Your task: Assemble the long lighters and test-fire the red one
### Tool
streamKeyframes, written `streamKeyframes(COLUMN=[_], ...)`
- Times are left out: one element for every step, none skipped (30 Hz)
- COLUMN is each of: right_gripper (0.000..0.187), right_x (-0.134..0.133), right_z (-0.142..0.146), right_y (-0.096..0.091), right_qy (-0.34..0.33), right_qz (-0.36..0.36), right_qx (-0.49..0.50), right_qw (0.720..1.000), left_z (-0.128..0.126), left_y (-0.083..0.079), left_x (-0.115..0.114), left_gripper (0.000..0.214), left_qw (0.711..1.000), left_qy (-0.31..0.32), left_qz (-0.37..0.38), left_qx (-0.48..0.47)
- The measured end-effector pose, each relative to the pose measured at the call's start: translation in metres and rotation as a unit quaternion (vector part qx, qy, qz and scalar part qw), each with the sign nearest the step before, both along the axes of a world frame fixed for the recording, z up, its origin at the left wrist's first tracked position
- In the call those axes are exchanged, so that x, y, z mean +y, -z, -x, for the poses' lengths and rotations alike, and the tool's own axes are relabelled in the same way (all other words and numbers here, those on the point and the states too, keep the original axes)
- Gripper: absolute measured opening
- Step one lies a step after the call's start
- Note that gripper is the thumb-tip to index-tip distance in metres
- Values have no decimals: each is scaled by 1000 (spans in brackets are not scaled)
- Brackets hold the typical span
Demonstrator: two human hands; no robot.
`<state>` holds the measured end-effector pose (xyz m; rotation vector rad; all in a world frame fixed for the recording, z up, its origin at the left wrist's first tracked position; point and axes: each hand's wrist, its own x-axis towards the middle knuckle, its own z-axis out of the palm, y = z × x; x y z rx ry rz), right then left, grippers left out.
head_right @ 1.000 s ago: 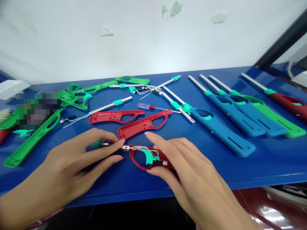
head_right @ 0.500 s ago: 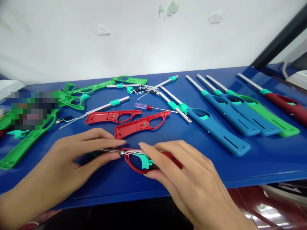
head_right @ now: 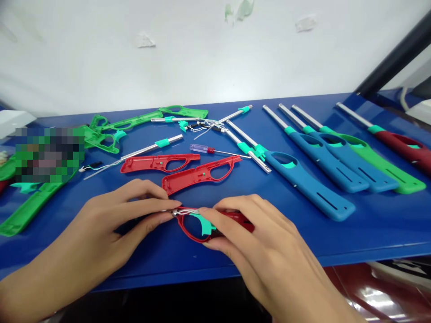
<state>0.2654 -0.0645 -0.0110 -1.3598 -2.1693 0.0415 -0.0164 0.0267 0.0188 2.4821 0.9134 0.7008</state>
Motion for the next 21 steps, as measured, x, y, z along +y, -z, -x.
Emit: streamKeyframes(right_gripper=[26,26,27,27,28,28,28,27,26,25,21,18,15,16,18,22,24,27,29,31,32], right_x=[0,0,0,0,1,1,1,1,1,1,1,1,2,3,5,8,10,13,16,18,20], right_z=[0,-1,-1,0,0,1,1,2,2,2,2,1,1,0,0,-1,-2,-2,-3,-4,-5], right_y=[1,2,2,3,3,2,1,-1,-3,-5,-8,-11,-14,-17,-20,-23,-26,-29,-32,-35,-37], right_qy=[-1,-2,-3,-3,-2,-1,-1,1,3,4,7,11,17,25,31,33,28,23,18,10,-1], right_qz=[1,1,1,0,-1,0,0,3,12,25,40,53,61,66,64,61,63,67,74,83,93], right_qx=[1,2,5,9,15,20,28,39,50,64,81,97,109,112,108,94,73,52,33,18,4], right_qw=[1000,1000,1000,1000,1000,1000,1000,999,999,998,996,994,992,991,992,993,995,996,996,996,996], left_z=[-1,-2,-4,-6,-8,-10,-12,-15,-17,-19,-20,-21,-22,-22,-22,-23,-23,-23,-23,-23,-23], left_y=[0,0,0,0,0,1,2,4,6,8,9,10,11,11,11,11,11,11,10,10,10], left_x=[-1,-2,-4,-6,-9,-11,-14,-15,-17,-17,-18,-17,-17,-17,-17,-17,-17,-18,-18,-19,-19], left_gripper=[20,22,25,28,31,31,31,30,30,31,33,35,37,38,39,39,38,38,37,36,35], left_qw=[1000,1000,1000,1000,999,999,998,998,997,996,996,995,995,996,997,997,998,998,998,998,998], left_qy=[-1,1,1,2,4,10,18,26,33,40,42,41,40,38,34,30,26,23,21,21,19], left_qz=[-6,-13,-20,-30,-37,-45,-52,-61,-71,-78,-84,-87,-85,-79,-70,-64,-59,-55,-51,-49,-46], left_qx=[1,3,7,8,11,10,10,7,3,-2,-6,-13,-17,-21,-24,-26,-27,-27,-29,-32,-36])
